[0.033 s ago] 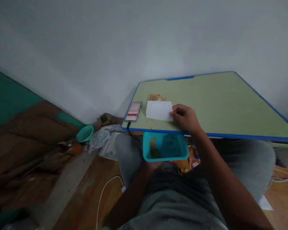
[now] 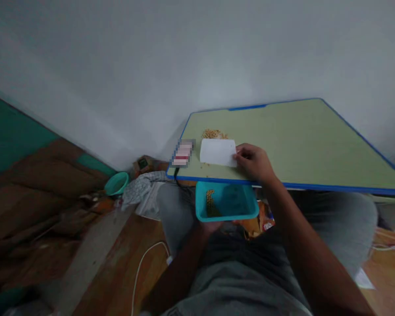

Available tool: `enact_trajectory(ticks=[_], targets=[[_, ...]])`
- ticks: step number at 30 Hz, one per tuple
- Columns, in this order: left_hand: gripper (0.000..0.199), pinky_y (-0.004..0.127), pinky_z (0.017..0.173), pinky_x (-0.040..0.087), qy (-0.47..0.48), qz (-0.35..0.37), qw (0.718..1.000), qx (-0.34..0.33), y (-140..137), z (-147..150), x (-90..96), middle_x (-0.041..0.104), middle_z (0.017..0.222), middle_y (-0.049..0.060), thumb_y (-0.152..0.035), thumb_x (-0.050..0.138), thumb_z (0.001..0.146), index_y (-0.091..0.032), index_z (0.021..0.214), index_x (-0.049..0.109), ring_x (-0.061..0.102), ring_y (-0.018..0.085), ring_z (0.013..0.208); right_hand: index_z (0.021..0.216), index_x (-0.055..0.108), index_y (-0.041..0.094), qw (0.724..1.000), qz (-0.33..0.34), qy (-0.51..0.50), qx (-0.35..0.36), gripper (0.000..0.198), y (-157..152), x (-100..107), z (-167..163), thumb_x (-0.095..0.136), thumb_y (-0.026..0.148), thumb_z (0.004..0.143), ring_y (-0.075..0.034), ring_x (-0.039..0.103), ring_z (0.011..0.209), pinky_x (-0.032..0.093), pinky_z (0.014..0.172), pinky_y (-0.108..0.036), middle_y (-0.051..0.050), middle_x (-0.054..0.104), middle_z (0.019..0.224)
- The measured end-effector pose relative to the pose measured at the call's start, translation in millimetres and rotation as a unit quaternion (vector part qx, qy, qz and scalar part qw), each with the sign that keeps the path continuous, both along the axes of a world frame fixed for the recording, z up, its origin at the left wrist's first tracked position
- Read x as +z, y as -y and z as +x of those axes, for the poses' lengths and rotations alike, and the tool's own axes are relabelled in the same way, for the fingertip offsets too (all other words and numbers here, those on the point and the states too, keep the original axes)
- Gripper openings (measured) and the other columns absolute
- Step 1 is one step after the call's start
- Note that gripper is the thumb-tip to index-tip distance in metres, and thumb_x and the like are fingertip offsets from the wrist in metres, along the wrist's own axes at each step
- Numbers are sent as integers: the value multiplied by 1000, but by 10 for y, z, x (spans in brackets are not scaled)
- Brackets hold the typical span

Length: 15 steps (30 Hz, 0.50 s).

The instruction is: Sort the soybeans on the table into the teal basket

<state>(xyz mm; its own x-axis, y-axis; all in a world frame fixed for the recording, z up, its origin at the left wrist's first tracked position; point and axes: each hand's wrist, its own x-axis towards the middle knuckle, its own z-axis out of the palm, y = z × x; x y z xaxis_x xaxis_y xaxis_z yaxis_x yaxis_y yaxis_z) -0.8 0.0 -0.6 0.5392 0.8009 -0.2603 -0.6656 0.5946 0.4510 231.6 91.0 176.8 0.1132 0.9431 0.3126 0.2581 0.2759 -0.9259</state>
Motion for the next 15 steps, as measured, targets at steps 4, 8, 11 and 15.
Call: enact_trajectory(ticks=[4, 8, 11, 15], targets=[[79, 65, 105, 60, -1, 1, 1000, -10, -1, -38, -10, 76, 151, 22, -80, 60, 94, -19, 140, 80, 69, 46, 138, 86, 77, 22, 999, -16, -5, 29, 32, 4, -4, -6, 87, 50, 74, -20, 66, 64, 51, 66, -34, -3, 75, 71], [75, 66, 102, 61, -19, 19, 1000, -5, 1, -70, 14, 76, 153, 20, -78, 62, 91, -24, 140, 79, 67, 47, 140, 83, 76, 21, 997, -41, -27, 65, 33, 23, 18, -26, 90, 49, 73, -18, 63, 61, 49, 61, -32, -3, 73, 69], [74, 63, 98, 63, -24, 27, 999, -6, 1, -73, 51, 72, 158, 21, -74, 67, 90, -23, 143, 77, 69, 46, 138, 82, 76, 21, 993, -57, -37, 92, 32, 57, 57, -40, 92, 46, 72, -17, 61, 59, 47, 59, -30, -1, 71, 68], [83, 60, 90, 65, -17, 40, 999, -3, -11, -66, 120, 67, 165, 21, -81, 59, 93, -23, 149, 73, 70, 47, 135, 78, 73, 21, 986, -77, -39, 142, 29, 105, 108, -46, 92, 42, 71, -15, 59, 58, 45, 56, -28, 1, 67, 67]])
